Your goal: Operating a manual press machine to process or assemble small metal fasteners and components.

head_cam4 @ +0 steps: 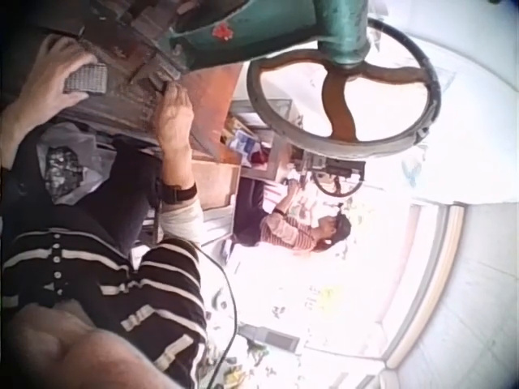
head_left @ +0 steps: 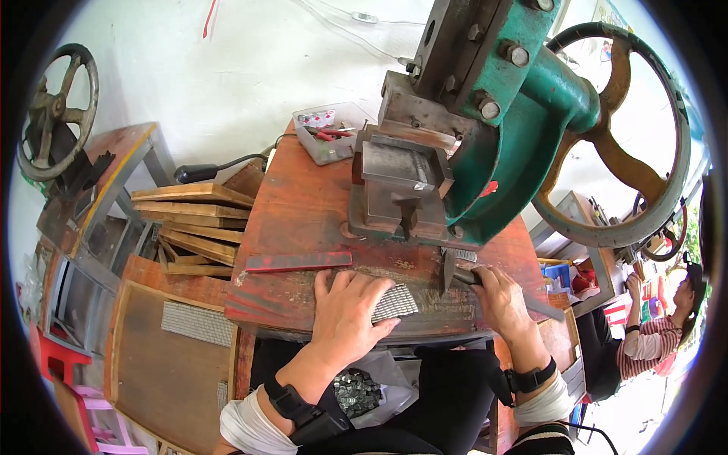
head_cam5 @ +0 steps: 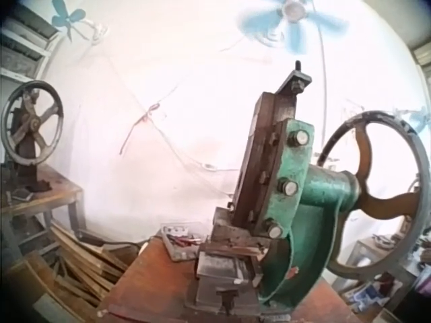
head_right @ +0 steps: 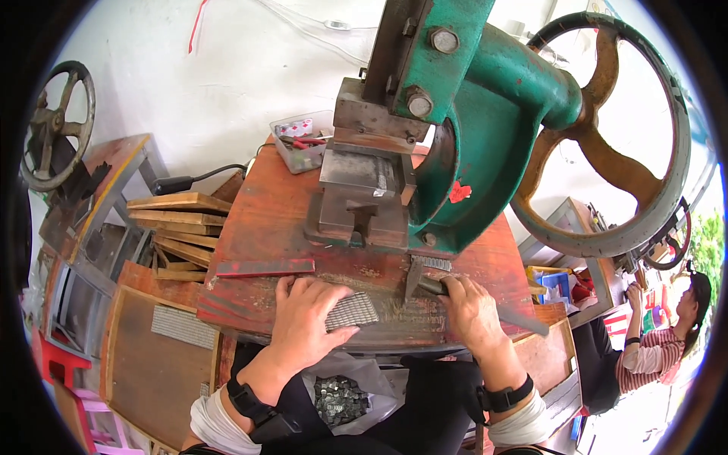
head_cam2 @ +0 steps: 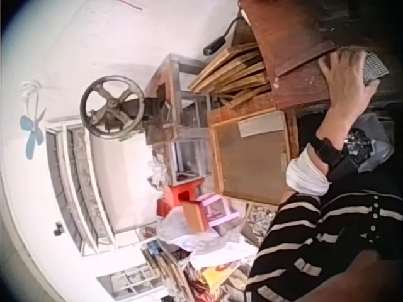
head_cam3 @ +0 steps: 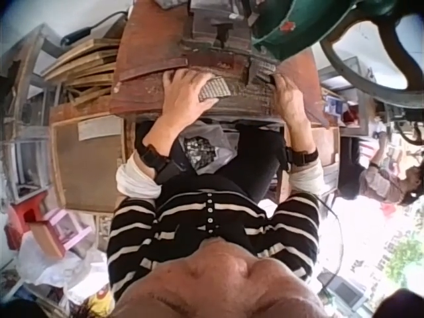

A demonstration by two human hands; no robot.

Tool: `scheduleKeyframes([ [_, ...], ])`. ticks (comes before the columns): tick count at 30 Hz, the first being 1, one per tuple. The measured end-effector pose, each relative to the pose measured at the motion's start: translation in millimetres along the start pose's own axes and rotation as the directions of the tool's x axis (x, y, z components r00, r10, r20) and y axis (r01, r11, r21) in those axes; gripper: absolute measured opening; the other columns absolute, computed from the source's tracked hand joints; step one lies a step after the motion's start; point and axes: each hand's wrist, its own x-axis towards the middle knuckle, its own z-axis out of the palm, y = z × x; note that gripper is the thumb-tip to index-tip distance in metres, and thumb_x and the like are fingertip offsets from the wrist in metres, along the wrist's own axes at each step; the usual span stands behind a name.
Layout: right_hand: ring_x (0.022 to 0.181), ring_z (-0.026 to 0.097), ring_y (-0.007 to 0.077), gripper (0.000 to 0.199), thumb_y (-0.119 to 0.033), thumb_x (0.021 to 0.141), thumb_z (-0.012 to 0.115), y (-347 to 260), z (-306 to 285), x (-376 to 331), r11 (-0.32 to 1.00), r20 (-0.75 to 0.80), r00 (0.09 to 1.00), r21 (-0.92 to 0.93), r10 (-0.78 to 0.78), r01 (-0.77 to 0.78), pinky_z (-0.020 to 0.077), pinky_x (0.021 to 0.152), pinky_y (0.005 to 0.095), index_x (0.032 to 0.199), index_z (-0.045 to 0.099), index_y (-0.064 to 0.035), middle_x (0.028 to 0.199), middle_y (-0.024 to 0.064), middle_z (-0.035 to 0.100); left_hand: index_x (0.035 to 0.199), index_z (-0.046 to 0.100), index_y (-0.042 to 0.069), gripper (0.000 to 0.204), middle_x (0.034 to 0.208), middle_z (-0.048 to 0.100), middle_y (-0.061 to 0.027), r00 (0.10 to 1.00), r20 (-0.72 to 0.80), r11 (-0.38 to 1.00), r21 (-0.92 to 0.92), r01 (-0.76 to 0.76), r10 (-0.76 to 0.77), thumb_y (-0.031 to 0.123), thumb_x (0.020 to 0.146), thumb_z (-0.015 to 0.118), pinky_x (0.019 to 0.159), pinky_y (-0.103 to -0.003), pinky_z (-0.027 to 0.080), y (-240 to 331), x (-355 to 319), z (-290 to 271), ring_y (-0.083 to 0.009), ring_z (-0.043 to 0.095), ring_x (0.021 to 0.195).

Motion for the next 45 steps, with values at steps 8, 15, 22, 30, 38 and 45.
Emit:
scheduleKeyframes([
  [8,0.077,0.065,0.0405,0.03,-0.011,0.09,0.062,-77,-35,28,0.965,0.157,0.987,0.26,-0.017,-0.025,0.0526,0.064,0.0476,0.12,0.058,-0.0069,0.085,0.0202,0.065,0.113,0.066,0.013,0.052,0.104,0.063,-0.0043,0.998,-0.031,0.997,0.052,-0.061,0.062,0.03,0.067,0.083,0.1,-0.054,0.032,-4,-4,1,-0.0259,0.054,0.107],
  [15,0.07,0.065,0.0399,0.028,-0.015,0.09,0.063,-84,-28,29,0.991,0.176,0.984,0.133,0.012,-0.036,0.0527,0.058,0.0486,0.118,0.059,-0.01,0.077,0.0176,0.064,0.113,0.066,0.012,0.051,0.102,0.062,-0.005,0.993,-0.06,0.991,0.092,-0.095,0.101,0.031,0.068,0.082,0.098,-0.056,0.032,-3,-7,2,-0.0261,0.054,0.105],
  [22,0.068,0.065,0.0391,0.027,-0.017,0.091,0.063,-86,-32,34,0.998,0.179,0.984,0.061,0.015,-0.026,0.0528,0.057,0.0479,0.117,0.06,-0.011,0.074,0.0161,0.064,0.112,0.066,0.013,0.05,0.105,0.062,-0.0053,0.991,-0.076,0.991,0.091,-0.103,0.11,0.032,0.069,0.082,0.099,-0.055,0.031,-5,-9,5,-0.0269,0.054,0.106],
  [30,0.063,0.064,0.0374,0.032,-0.017,0.089,0.065,-92,-32,29,1.0,0.145,0.989,0.025,-0.005,0.002,0.0532,0.054,0.0454,0.12,0.06,-0.0124,0.075,0.0142,0.062,0.113,0.065,0.011,0.053,0.109,0.061,-0.0047,0.999,0.05,1.0,-0.025,-0.001,0.003,0.028,0.066,0.084,0.103,-0.055,0.026,-4,-3,-2,-0.0276,0.05,0.111],
  [38,0.056,0.063,0.0327,0.036,-0.016,0.087,0.067,-100,-32,26,0.996,0.092,0.995,-0.078,-0.029,0.036,0.053,0.05,0.0423,0.122,0.061,-0.0122,0.07,0.01,0.057,0.11,0.066,0.01,0.053,0.108,0.061,-0.0051,1.0,0.025,0.999,-0.027,0.017,-0.016,0.028,0.064,0.086,0.105,-0.053,0.025,-4,-3,0,-0.028,0.05,0.111],
  [45,0.055,0.063,0.0314,0.039,-0.014,0.085,0.068,-100,-33,20,0.996,0.083,0.995,-0.064,-0.06,0.066,0.0519,0.048,0.0415,0.123,0.061,-0.0119,0.069,0.0088,0.056,0.109,0.067,0.01,0.053,0.106,0.062,-0.0051,1.0,0.012,1.0,-0.029,0.004,-0.003,0.028,0.063,0.086,0.104,-0.051,0.026,-3,-3,-1,-0.028,0.05,0.11],
])
